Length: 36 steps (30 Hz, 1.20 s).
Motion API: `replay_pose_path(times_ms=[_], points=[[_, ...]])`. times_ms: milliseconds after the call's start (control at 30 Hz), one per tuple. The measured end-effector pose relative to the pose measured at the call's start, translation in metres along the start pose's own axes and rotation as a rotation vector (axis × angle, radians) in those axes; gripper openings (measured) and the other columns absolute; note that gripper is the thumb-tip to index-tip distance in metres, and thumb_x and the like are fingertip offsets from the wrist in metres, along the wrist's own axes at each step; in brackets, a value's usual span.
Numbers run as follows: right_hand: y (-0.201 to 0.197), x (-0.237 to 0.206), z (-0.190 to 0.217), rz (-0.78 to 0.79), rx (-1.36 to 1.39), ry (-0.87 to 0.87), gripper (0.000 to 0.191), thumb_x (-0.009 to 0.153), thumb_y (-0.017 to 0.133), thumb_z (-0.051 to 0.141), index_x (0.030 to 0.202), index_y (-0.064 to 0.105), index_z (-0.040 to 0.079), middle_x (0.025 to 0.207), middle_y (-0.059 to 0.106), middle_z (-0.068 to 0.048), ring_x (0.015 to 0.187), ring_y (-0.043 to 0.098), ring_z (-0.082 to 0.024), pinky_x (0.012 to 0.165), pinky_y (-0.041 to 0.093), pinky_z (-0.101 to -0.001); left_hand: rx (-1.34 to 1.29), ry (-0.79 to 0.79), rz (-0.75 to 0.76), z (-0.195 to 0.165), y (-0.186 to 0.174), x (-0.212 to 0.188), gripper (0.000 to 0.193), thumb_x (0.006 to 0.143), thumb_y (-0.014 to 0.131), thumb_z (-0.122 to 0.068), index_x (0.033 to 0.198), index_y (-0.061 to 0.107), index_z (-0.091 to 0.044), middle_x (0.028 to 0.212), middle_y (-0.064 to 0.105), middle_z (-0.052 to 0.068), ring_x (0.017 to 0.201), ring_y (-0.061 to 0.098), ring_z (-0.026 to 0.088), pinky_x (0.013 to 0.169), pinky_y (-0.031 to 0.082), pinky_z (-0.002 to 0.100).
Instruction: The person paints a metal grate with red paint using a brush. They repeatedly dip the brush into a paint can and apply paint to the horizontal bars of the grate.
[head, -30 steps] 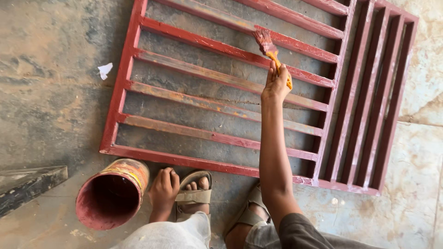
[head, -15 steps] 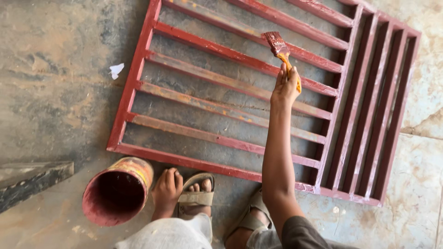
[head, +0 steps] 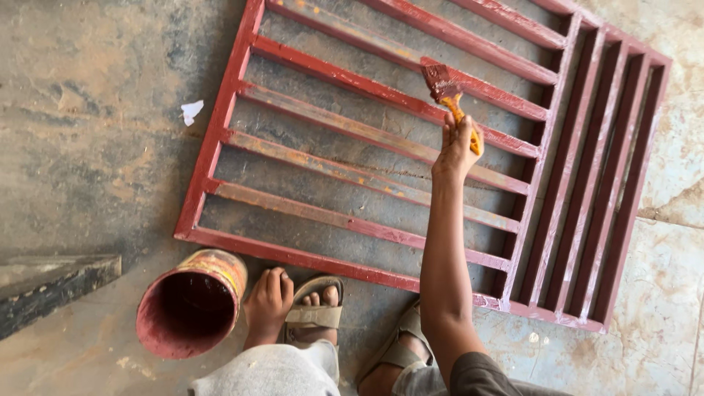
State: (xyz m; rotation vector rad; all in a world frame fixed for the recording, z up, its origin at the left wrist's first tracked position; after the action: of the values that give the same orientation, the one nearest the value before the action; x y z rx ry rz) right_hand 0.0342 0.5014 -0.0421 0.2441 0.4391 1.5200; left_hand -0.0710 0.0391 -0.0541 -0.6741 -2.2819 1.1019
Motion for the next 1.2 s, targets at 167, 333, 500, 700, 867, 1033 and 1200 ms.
replay_pose_path(times_ms=[167, 333, 500, 700, 867, 1033, 1200], points=[[0.031, -0.028, 0.021, 0.225, -0.6, -0.554, 0.013, 0.106, 0.065, 0.008, 0.118, 0.065, 0.002, 0.103, 0.07, -0.011, 0.095, 0.076, -0.023, 0.08, 0.059, -0.0281, -0.022, 0.007, 0.012, 0.002, 0.001, -0.003, 0.003, 0.094, 0.061, -0.012, 0.094, 0.063, -0.01, 0.086, 0.068, 0.006, 0.073, 0.07, 0.026, 0.061, 0.055, 0.035], [0.065, -0.053, 0.007, 0.505, -1.337, -0.886, 0.021, 0.1, 0.068, 0.003, 0.119, 0.061, 0.006, 0.11, 0.061, -0.016, 0.09, 0.068, -0.038, 0.072, 0.054, -0.0448, -0.022, 0.01, 0.008, 0.005, 0.004, -0.007, 0.003, 0.095, 0.061, -0.012, 0.094, 0.062, -0.009, 0.085, 0.067, 0.006, 0.073, 0.07, 0.025, 0.061, 0.055, 0.035], [0.071, -0.053, -0.007, 0.647, -1.423, -0.717, 0.025, 0.1, 0.064, 0.002, 0.124, 0.058, 0.005, 0.114, 0.058, -0.017, 0.087, 0.067, -0.039, 0.067, 0.055, -0.0482, -0.028, 0.01, 0.025, 0.008, 0.009, -0.012, 0.004, 0.095, 0.061, -0.012, 0.094, 0.062, -0.008, 0.084, 0.067, 0.006, 0.072, 0.07, 0.025, 0.06, 0.055, 0.035], [0.082, -0.058, -0.014, 0.698, -1.394, -0.744, 0.023, 0.098, 0.063, 0.005, 0.12, 0.057, 0.006, 0.113, 0.058, -0.017, 0.088, 0.064, -0.043, 0.067, 0.052, -0.0513, -0.04, 0.024, 0.012, 0.007, 0.009, -0.015, 0.002, 0.094, 0.061, -0.01, 0.093, 0.061, -0.009, 0.084, 0.066, 0.007, 0.074, 0.069, 0.027, 0.063, 0.055, 0.036], [0.102, -0.063, -0.023, 0.73, -1.271, -0.826, 0.019, 0.103, 0.061, 0.007, 0.122, 0.057, 0.006, 0.109, 0.057, -0.017, 0.09, 0.064, -0.044, 0.069, 0.051, -0.0514, -0.064, 0.025, 0.015, 0.009, 0.012, -0.015, 0.003, 0.096, 0.06, -0.011, 0.094, 0.061, -0.008, 0.086, 0.066, 0.009, 0.076, 0.068, 0.029, 0.065, 0.055, 0.037], [0.122, -0.057, -0.041, 0.73, -1.363, -0.776, 0.021, 0.102, 0.061, 0.003, 0.122, 0.055, 0.004, 0.108, 0.056, -0.018, 0.087, 0.062, -0.043, 0.067, 0.05, -0.0514, -0.076, 0.003, 0.024, 0.012, 0.014, -0.014, 0.003, 0.094, 0.061, -0.012, 0.095, 0.062, -0.008, 0.085, 0.065, 0.01, 0.075, 0.068, 0.029, 0.064, 0.054, 0.039], [0.127, -0.06, -0.043, 0.85, -1.376, -0.83, 0.028, 0.096, 0.061, -0.002, 0.123, 0.053, 0.003, 0.105, 0.054, -0.02, 0.086, 0.061, -0.044, 0.068, 0.051, -0.0503, -0.09, -0.003, 0.011, 0.01, 0.013, -0.014, 0.004, 0.094, 0.061, -0.012, 0.096, 0.063, -0.009, 0.085, 0.065, 0.01, 0.075, 0.068, 0.029, 0.064, 0.055, 0.039]])
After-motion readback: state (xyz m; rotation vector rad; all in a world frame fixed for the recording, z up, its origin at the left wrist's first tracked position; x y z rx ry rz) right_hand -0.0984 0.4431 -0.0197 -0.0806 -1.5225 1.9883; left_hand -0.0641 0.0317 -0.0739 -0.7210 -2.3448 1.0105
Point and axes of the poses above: each hand's wrist, its own x-axis towards the middle knuckle, its own y-axis out of the palm, z = x × y, the point moved 6 cm from there along x, towards the middle knuckle
